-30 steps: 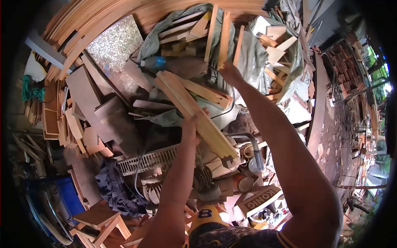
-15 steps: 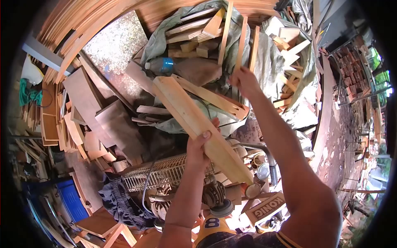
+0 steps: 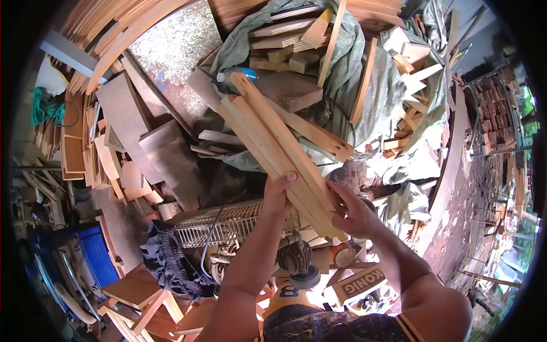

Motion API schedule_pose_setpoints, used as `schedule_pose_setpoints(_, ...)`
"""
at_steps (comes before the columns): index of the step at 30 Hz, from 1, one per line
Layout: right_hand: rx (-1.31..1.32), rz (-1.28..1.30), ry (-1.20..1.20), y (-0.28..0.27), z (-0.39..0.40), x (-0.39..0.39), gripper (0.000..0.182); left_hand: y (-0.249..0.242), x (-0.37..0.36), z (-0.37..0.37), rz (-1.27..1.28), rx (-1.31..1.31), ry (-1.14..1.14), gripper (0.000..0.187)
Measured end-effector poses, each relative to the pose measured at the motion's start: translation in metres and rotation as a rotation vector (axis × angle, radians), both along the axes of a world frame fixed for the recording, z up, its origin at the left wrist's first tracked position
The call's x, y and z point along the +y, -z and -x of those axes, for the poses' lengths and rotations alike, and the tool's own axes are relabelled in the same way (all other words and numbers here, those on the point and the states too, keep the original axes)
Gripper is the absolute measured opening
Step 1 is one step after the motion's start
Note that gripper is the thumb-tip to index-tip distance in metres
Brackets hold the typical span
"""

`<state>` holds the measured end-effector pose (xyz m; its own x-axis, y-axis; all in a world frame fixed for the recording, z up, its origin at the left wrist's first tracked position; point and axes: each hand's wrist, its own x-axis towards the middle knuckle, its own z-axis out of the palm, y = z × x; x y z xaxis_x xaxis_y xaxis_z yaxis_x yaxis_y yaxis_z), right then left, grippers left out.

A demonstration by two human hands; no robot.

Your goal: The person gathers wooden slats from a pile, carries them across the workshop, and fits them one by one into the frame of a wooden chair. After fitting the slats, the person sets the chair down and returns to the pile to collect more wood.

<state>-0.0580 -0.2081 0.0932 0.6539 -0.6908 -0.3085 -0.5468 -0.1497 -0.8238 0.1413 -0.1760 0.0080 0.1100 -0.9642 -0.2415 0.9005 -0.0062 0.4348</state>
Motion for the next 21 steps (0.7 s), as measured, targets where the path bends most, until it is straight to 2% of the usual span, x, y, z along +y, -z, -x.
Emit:
schedule_pose_setpoints(3,0.0,-0.074,-0.066,0.005,0.0,-0.009,0.076,0.006,0.001,-0.004,0.003,0.016,0.02,0.075)
schedule_pose_setpoints(5,0.075,-0.215,-0.145,0.0,-0.003,-0.023,0.076,0.01,0.0,-0.004,0.013,0.017,0.054,0.077)
schedule_pose_setpoints(8,0.094,-0.258,-0.246,-0.004,-0.01,-0.04,0.073,0.006,-0.001,-0.004,0.093,0.088,0.034,0.083)
schedule_pose_setpoints(10,0.116,-0.19,-0.308,0.002,-0.012,-0.05,0.073,-0.007,-0.004,-0.007,0.332,0.36,0.06,0.088)
schedule_pose_setpoints(12,0.112,-0.319,-0.332,0.001,-0.016,-0.057,0.073,-0.009,-0.005,-0.009,0.284,0.336,0.056,0.089)
schedule_pose_setpoints(16,0.158,-0.394,-0.352,-0.011,-0.024,-0.064,0.073,0.002,-0.005,-0.008,0.257,0.3,0.041,0.097)
schedule_pose_setpoints(18,0.179,-0.477,-0.56,-0.017,-0.031,-0.079,0.063,0.019,-0.003,-0.008,0.294,0.288,0.045,0.099)
schedule_pose_setpoints(20,0.063,-0.185,-0.843,0.047,-0.027,-0.151,0.044,0.022,-0.004,-0.006,0.332,0.279,0.049,0.101)
schedule_pose_setpoints(21,0.08,-0.516,-0.149,0.02,-0.057,-0.177,0.015,0.018,-0.004,-0.004,0.25,0.289,0.023,0.101)
